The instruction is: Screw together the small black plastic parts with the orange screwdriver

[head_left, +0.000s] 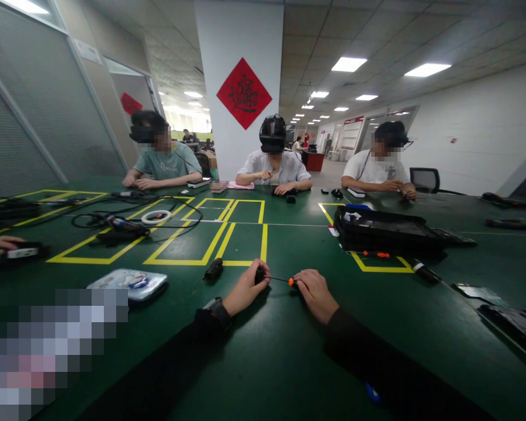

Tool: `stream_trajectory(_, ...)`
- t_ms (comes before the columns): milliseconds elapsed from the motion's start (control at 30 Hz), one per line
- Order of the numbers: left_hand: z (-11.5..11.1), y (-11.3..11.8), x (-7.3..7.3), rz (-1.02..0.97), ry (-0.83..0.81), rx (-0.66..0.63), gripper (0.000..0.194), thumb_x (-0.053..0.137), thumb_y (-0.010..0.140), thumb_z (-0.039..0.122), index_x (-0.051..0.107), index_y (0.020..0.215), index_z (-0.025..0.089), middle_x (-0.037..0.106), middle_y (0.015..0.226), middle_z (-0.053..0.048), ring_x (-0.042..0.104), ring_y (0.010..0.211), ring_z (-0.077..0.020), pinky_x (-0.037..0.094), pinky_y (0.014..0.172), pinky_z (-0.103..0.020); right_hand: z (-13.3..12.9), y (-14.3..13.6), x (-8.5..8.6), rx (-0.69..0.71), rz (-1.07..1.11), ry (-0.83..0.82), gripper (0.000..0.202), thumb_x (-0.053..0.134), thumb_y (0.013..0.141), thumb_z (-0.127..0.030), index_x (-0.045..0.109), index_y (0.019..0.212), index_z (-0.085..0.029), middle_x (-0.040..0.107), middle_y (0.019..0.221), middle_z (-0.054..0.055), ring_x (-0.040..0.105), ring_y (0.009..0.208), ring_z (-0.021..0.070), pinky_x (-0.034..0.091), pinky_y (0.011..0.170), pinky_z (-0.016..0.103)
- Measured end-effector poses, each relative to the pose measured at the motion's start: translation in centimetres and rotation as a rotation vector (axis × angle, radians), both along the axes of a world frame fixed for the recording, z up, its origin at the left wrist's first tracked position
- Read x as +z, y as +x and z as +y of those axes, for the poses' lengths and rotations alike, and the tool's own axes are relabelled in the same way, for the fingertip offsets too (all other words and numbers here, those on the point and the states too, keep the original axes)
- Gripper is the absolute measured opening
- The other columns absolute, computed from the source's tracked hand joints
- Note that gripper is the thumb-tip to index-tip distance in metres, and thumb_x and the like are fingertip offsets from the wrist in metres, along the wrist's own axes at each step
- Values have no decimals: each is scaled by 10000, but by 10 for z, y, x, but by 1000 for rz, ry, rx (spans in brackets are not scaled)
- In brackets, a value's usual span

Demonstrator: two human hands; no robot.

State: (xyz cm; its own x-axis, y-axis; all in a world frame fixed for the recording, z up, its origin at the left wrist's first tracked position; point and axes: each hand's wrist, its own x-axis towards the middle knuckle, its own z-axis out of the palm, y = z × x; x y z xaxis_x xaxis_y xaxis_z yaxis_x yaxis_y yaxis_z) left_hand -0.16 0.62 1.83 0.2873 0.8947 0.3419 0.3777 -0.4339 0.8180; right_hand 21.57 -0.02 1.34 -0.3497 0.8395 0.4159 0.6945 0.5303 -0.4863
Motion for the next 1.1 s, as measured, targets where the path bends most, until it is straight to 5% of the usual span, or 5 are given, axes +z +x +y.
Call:
stream_trajectory(333, 0, -1, -1, 5, 15, -5, 149, 477, 786, 179, 444, 931, 191, 543, 855, 3, 519, 805, -124, 401, 789, -265, -1, 1, 0, 34, 181, -122, 258, 469, 833, -205, 506, 1088, -183, 557, 1010, 73, 516, 955, 171, 404, 875, 342)
stream_trajectory(500, 1, -1, -1, 13, 19, 1, 144, 472, 787, 178, 442, 927, 189, 546, 853, 3, 520, 797, -125, 401, 788, -269, 3, 3, -1, 98, 118, -55, 224, 363, 881, -172, 586, 896, -175, 565, 936, 70, 497, 953, 179, 384, 889, 354)
stream_trajectory(767, 1, 0, -2, 11, 33, -17, 139, 470, 793, 184, 437, 928, 191, 542, 849, 3, 517, 795, -123, 401, 783, -266, 0, 3, -1, 63, 166, -87, 147, 562, 762, -170, 529, 905, -174, 548, 918, 51, 511, 877, 177, 421, 800, 326)
stream_trajectory(900, 1, 0, -3, 24, 48, -9, 133, 470, 791, 183, 439, 920, 188, 539, 849, 2, 516, 796, -124, 401, 778, -264, 0, 3, 0, 88, 168, -80, 240, 476, 842, -227, 505, 1076, -184, 539, 1021, 68, 492, 972, 179, 392, 873, 343)
stream_trajectory(1100, 1, -1, -3, 35, 52, 8, 141, 477, 793, 192, 436, 927, 190, 533, 856, 2, 513, 803, -129, 397, 778, -265, 3, 4, 1, 145, 124, -26, 185, 393, 873, -172, 576, 897, -176, 551, 930, 66, 493, 926, 181, 389, 862, 350)
